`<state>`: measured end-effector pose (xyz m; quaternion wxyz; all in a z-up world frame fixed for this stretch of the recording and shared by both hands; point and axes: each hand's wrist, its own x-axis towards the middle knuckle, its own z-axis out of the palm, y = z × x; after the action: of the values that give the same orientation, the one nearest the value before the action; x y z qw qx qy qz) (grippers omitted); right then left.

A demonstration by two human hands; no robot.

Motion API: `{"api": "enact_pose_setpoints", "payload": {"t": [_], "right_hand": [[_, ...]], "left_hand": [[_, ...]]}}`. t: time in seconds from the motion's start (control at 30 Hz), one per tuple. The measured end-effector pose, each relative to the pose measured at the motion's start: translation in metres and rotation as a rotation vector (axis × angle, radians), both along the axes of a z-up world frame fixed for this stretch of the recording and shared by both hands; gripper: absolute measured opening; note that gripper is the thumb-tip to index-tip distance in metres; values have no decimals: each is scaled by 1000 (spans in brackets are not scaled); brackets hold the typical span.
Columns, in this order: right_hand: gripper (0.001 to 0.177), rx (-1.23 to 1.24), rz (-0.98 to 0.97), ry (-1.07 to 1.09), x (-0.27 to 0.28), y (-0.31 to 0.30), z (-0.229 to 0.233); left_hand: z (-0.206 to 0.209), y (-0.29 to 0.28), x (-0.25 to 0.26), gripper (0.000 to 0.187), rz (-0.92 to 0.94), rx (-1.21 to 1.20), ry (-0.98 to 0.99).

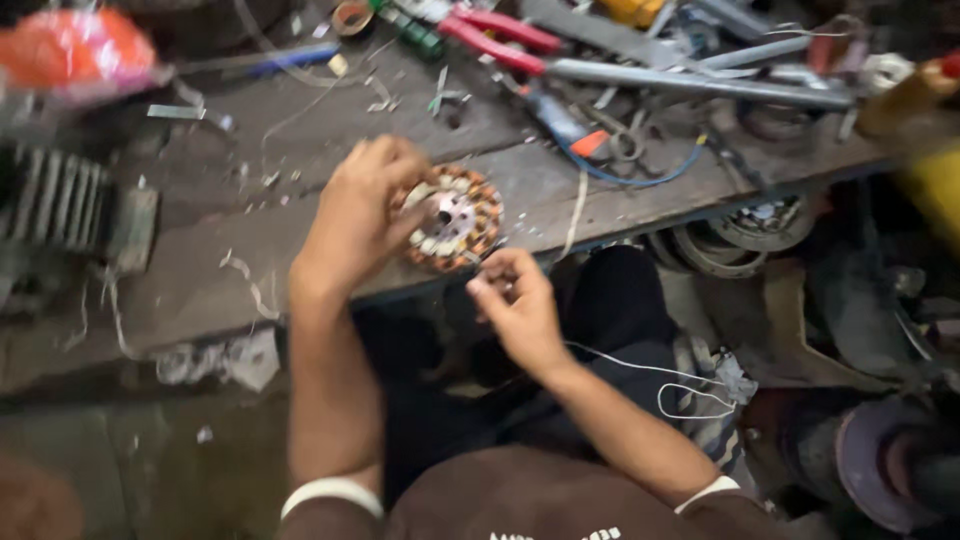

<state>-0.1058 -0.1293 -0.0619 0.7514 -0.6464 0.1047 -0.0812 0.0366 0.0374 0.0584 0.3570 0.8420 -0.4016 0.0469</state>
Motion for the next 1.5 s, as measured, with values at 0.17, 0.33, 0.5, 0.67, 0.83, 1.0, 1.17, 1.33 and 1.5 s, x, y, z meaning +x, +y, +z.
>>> {"api": "enact_pose_setpoints", "payload": {"t": [0.17, 0.33, 0.5, 0.67, 0.83, 1.0, 1.17, 1.33, 1.5], "right_hand": [[15, -122, -32, -24, -10, -19, -10], [13, -261, -97, -71, -10, -10, -8], [8, -265, -83, 89, 3, 4, 3], [8, -411, -105, -21, 6, 4, -1], [9, -322, -9, -112, -4, -5, -8], [9, -183, 0, -40, -16, -14, -19], [11, -118, 72, -136, -20, -16, -26], [11, 341, 142, -98, -21, -23, -20], [10, 292, 132, 86, -13, -21, -10]], "left_hand": [[-19, 5, -8, 14, -17, -180, -18], [-42, 7, -9, 14, -65, -103, 32], [-47, 5, -6, 16, -32, -99, 44], [-56, -4, -3, 16, -70, -131, 36], [-55, -1, 2, 13, -101, -114, 98], [-57, 2, 0, 24, -157, -168, 126], [-58, 2, -1, 18, -163, -142, 126], [-59, 1, 1, 15, -170, -140, 121], [-61, -1, -1, 17, -192, -162, 65]]}}
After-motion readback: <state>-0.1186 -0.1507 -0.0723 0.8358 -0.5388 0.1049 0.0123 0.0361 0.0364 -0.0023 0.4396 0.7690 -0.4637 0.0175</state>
